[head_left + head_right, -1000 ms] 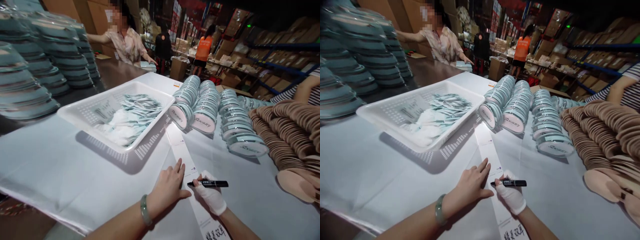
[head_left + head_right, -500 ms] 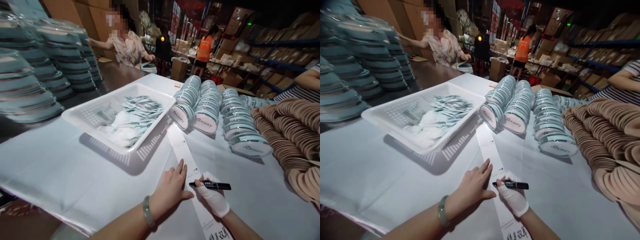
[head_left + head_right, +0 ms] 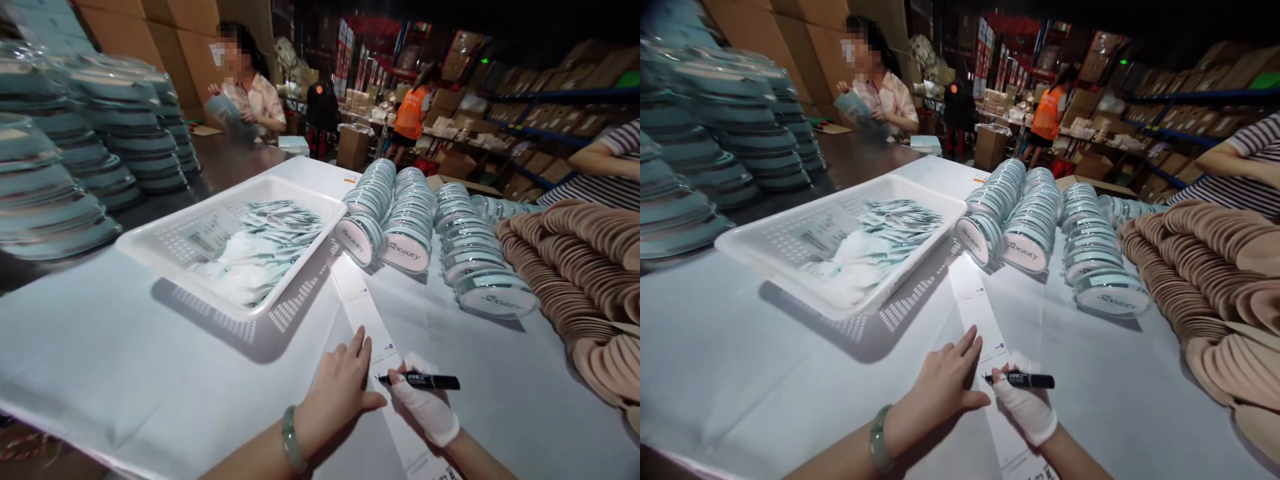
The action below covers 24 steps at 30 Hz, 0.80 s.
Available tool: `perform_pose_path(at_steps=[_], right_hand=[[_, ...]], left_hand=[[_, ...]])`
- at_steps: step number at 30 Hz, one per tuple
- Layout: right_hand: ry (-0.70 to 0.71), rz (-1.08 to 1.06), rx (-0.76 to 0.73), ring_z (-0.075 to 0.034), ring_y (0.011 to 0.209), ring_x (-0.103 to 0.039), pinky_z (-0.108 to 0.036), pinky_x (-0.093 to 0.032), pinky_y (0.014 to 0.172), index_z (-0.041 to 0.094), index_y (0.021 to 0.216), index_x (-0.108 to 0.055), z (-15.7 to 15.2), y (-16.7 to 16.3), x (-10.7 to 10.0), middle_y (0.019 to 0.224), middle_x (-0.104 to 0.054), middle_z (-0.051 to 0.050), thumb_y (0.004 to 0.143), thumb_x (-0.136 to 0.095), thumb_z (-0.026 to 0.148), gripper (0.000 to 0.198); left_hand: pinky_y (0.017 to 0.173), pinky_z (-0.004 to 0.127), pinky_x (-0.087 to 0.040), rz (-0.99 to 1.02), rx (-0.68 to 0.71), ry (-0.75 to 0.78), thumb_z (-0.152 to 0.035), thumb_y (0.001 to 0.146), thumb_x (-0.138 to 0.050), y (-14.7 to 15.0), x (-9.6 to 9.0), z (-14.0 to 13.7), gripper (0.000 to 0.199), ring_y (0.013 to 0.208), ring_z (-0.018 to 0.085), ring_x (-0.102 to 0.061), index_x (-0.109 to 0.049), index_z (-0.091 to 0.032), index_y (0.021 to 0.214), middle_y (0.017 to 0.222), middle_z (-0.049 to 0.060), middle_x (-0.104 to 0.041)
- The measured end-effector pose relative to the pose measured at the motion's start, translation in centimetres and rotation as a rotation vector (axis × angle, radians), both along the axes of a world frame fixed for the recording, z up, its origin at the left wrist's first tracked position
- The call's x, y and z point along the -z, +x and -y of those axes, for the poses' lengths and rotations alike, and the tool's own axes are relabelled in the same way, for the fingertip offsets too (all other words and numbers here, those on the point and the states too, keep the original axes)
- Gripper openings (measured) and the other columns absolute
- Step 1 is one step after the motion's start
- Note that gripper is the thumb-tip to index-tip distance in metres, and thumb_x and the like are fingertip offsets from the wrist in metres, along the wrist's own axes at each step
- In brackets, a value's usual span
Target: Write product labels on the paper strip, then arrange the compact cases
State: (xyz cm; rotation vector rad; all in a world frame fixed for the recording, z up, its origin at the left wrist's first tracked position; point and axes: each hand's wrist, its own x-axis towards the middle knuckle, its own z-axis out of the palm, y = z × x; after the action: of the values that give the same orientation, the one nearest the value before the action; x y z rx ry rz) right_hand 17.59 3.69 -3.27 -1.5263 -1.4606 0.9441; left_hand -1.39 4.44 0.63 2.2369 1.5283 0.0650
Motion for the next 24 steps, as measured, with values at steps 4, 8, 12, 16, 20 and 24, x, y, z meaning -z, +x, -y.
perform_pose_path(at_steps=[4,8,12,16,20,24], right_hand=[[-0.042,0.047,-0.01,-0.023,0.065,-0.063,-0.038,-0.054,0.071,0.022,0.063,-0.059,0.04,-0.06,-0.2,0.065,-0.064,-0.005,0.071,-0.073,0.066,0.046],[0.053,0.039,-0.024,-0.021,0.065,-0.062,-0.035,-0.052,0.068,0.022,0.066,-0.06,-0.15,-0.01,-0.22,0.067,-0.064,-0.004,0.077,-0.071,0.063,0.044],[0.042,0.032,-0.077,-0.02,0.065,-0.06,-0.034,-0.052,0.068,0.022,0.065,-0.058,-0.19,-0.18,-0.48,0.065,-0.061,-0.003,0.08,-0.07,0.059,0.041],[-0.008,0.066,-0.035,-0.02,0.061,-0.057,-0.036,-0.052,0.066,0.024,0.06,-0.049,-0.18,-0.3,-0.79,0.06,-0.057,-0.002,0.075,-0.07,0.061,0.044],[-0.05,0.042,-0.026,-0.023,0.064,-0.062,-0.04,-0.055,0.071,0.023,0.062,-0.055,-0.09,-0.19,-0.63,0.065,-0.062,-0.005,0.07,-0.071,0.065,0.045],[-0.057,0.015,0.02,-0.024,0.067,-0.064,-0.039,-0.055,0.07,0.023,0.064,-0.057,0.03,-0.03,-0.25,0.067,-0.065,-0.006,0.068,-0.073,0.067,0.047]], left_hand=[[0.085,0.047,-0.06,0.002,-0.004,0.007,-0.063,0.076,-0.078,0.03,-0.1,0.03,0.099,0.112,0.037,-0.067,-0.041,-0.015,0.154,0.167,0.018,-0.028],[0.085,0.048,-0.06,0.001,-0.008,-0.003,-0.065,0.076,-0.077,0.1,-0.07,-0.12,0.098,0.111,0.037,-0.067,-0.041,-0.018,0.154,0.168,0.017,-0.027],[0.086,0.047,-0.06,0.004,-0.01,-0.017,-0.066,0.075,-0.077,0.14,-0.06,-0.26,0.099,0.111,0.037,-0.067,-0.042,-0.017,0.154,0.167,0.016,-0.028],[0.086,0.048,-0.061,0.002,-0.002,-0.015,-0.066,0.076,-0.076,0.09,0.05,-0.27,0.1,0.112,0.037,-0.067,-0.04,-0.016,0.155,0.168,0.016,-0.027],[0.086,0.049,-0.061,0.002,-0.005,-0.011,-0.066,0.075,-0.078,0.13,0.14,-0.27,0.103,0.112,0.037,-0.067,-0.04,-0.014,0.156,0.167,0.017,-0.029],[0.085,0.049,-0.062,-0.005,-0.011,-0.009,-0.066,0.074,-0.079,0.18,0.08,-0.23,0.104,0.112,0.038,-0.067,-0.04,-0.014,0.156,0.167,0.015,-0.029]])
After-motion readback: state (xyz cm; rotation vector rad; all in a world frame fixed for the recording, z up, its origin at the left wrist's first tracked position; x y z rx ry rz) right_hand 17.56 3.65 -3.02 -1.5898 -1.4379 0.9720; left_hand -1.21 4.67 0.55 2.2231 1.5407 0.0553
